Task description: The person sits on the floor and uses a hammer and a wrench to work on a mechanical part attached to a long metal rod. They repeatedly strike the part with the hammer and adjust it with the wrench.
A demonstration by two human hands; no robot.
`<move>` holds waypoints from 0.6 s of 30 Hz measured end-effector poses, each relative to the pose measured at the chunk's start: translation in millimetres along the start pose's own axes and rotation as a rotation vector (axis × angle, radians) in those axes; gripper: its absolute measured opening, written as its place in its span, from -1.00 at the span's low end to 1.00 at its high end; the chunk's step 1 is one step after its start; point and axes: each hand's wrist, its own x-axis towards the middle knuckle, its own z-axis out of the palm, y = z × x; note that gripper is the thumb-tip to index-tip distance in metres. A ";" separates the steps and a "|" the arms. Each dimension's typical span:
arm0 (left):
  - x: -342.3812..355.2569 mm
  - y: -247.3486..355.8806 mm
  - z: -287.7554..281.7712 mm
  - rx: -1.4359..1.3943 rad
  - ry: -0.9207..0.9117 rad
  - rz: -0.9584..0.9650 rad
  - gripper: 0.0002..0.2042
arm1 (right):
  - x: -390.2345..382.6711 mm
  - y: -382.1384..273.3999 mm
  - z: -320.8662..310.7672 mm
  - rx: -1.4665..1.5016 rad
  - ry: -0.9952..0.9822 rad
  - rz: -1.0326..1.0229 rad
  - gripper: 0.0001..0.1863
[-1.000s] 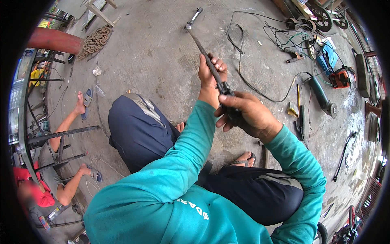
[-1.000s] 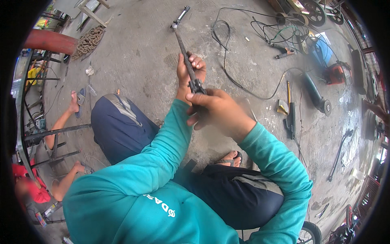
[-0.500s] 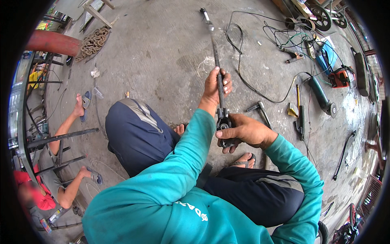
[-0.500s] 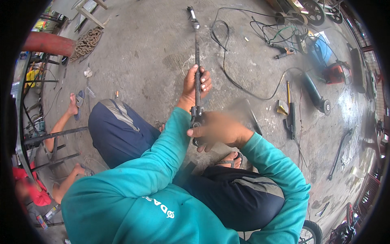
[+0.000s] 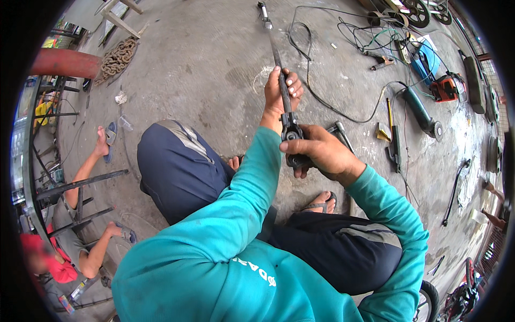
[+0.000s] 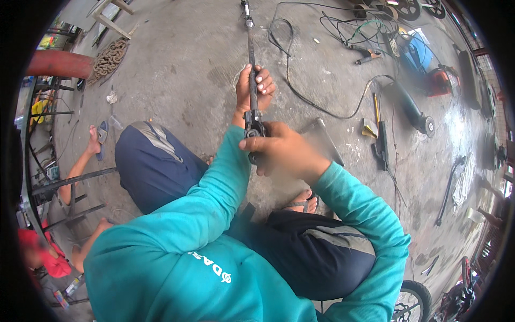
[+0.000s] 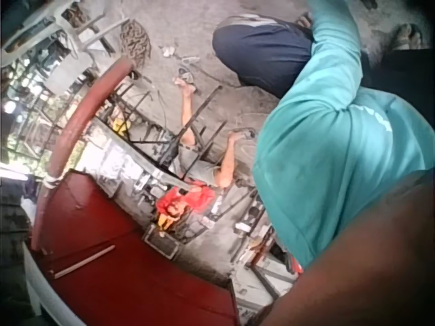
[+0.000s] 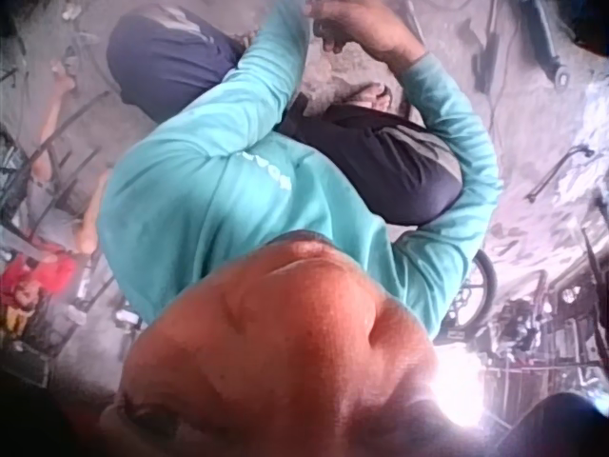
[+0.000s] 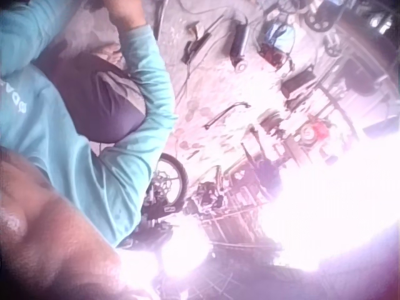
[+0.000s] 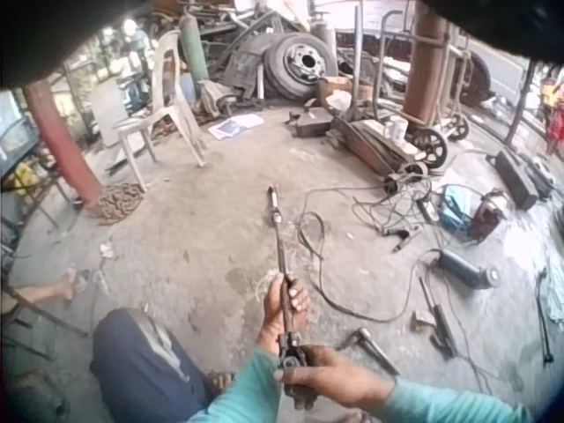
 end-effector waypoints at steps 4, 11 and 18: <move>3.2 3.6 -6.3 0.001 -0.004 -0.034 -0.67 | 2.4 5.4 -6.2 -0.019 0.024 0.004 -0.47; 0.9 -1.7 -5.1 -0.030 0.138 -0.091 -0.58 | 8.3 20.9 -10.9 0.003 0.001 -0.028 -0.58; 0.1 -5.3 -1.5 0.052 0.309 -0.007 -0.59 | 6.1 22.3 -11.1 -0.011 0.010 -0.036 -0.57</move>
